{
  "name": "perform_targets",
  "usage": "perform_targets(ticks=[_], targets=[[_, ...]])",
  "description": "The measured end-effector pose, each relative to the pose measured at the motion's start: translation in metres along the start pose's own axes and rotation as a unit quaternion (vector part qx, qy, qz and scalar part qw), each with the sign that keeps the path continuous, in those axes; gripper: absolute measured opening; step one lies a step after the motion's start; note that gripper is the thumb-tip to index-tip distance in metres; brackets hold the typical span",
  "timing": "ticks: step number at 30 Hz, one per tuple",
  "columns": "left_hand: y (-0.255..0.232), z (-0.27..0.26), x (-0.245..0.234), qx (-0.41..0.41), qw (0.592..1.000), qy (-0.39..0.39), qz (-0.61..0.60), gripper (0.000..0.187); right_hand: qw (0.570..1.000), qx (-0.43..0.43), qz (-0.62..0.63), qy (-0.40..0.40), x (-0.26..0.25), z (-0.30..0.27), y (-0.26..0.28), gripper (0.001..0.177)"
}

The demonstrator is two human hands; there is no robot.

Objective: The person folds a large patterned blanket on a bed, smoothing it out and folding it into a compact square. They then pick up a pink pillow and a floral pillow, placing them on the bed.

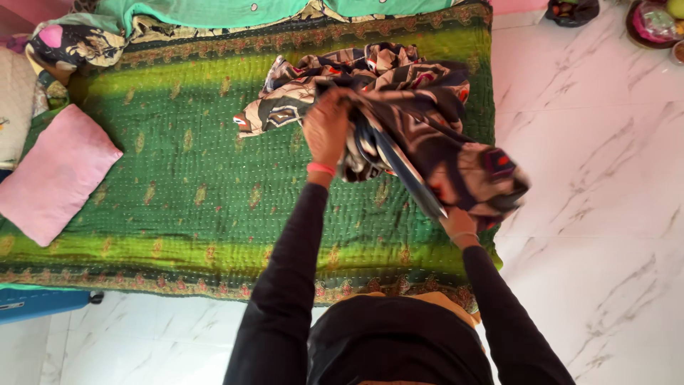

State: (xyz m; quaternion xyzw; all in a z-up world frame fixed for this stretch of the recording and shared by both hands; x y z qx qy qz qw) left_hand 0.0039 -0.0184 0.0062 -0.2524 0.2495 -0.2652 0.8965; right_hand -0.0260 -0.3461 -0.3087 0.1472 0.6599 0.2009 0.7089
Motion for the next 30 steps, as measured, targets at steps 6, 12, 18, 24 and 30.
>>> perform_targets(ticks=[6, 12, 18, 24, 30], targets=[[0.080, 0.054, -0.016, -0.070, 0.990, -0.077, -0.096, 0.014, 0.969, 0.062, -0.156, 0.184, 0.010, -0.019, -0.080, 0.049], [0.187, 0.067, -0.074, -0.239, 0.948, -0.196, -0.082, 0.011, 0.935, 0.193, -0.268, 0.131, -0.100, -0.004, -0.192, 0.041], [0.178, 0.007, -0.035, -0.259, 0.938, -0.101, -0.205, 0.014, 0.987, 0.136, -0.075, -0.029, -0.106, 0.024, -0.175, 0.028], [0.125, -0.049, -0.018, -0.186, 0.965, 0.017, -0.182, 0.020, 0.943, -0.103, 0.317, 0.011, -0.035, 0.034, 0.091, 0.023], [0.086, -0.058, -0.043, -0.245, 0.953, 0.040, -0.175, 0.020, 0.947, -0.144, 0.234, -0.165, -0.046, 0.020, 0.223, 0.056]])
Point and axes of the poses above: each hand's wrist, its own z-axis towards the middle knuckle, its own x-axis out of the palm, y = z × x, the point moved 2 cm from there along z, towards the middle knuckle, and after that the axes turned 7 degrees about -y, right-handed, at the moved point
